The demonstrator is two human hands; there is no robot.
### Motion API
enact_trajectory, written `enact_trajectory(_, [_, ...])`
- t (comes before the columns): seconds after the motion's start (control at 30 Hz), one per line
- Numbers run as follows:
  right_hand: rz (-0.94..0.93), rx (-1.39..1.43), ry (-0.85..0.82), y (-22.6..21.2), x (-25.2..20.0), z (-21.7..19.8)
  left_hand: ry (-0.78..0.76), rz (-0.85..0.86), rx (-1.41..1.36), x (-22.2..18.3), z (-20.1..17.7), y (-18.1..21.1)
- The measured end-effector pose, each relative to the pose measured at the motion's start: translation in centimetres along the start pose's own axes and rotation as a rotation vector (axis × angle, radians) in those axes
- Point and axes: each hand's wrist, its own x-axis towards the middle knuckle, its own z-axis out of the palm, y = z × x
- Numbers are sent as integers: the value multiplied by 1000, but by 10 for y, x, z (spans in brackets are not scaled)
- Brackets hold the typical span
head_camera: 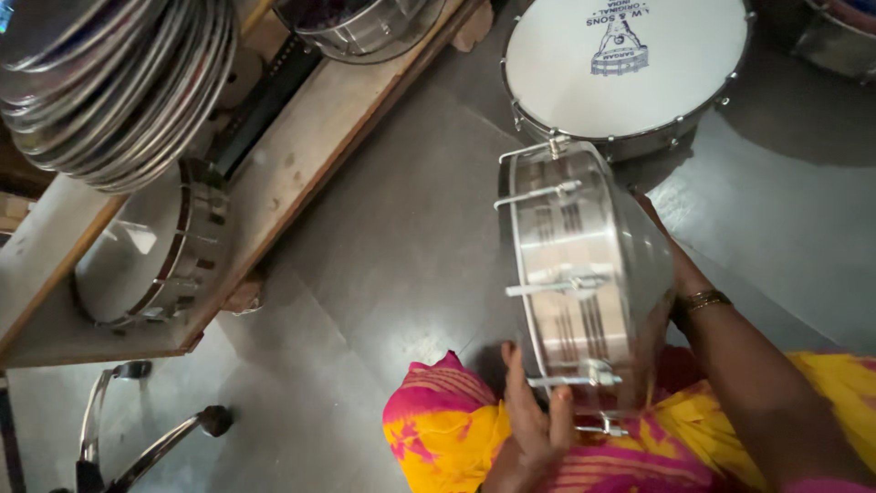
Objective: The person uses a wrench to tighten or loosen bolts on a snare drum while sitting on the floor.
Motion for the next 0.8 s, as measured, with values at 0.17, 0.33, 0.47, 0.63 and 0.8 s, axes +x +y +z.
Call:
enact_trajectory(0.17, [4,11,3,2,-9,3,44,178,57,-8,6,-6])
enact_trajectory(0.33, [-15,43,-9,6,-7,2,3,145,20,-5,3,-3])
enact_trajectory(0.47, [-33,54,-33,24,6,-5,20,123,42,-9,3,0])
enact_trajectory(0.63, [-51,-66,63,47,63,-21,-75,-362,-429,-11,1,6])
enact_trajectory(0.8, [-245,-345,310,48,124,-47,38,-65,-81,-1,-4,19])
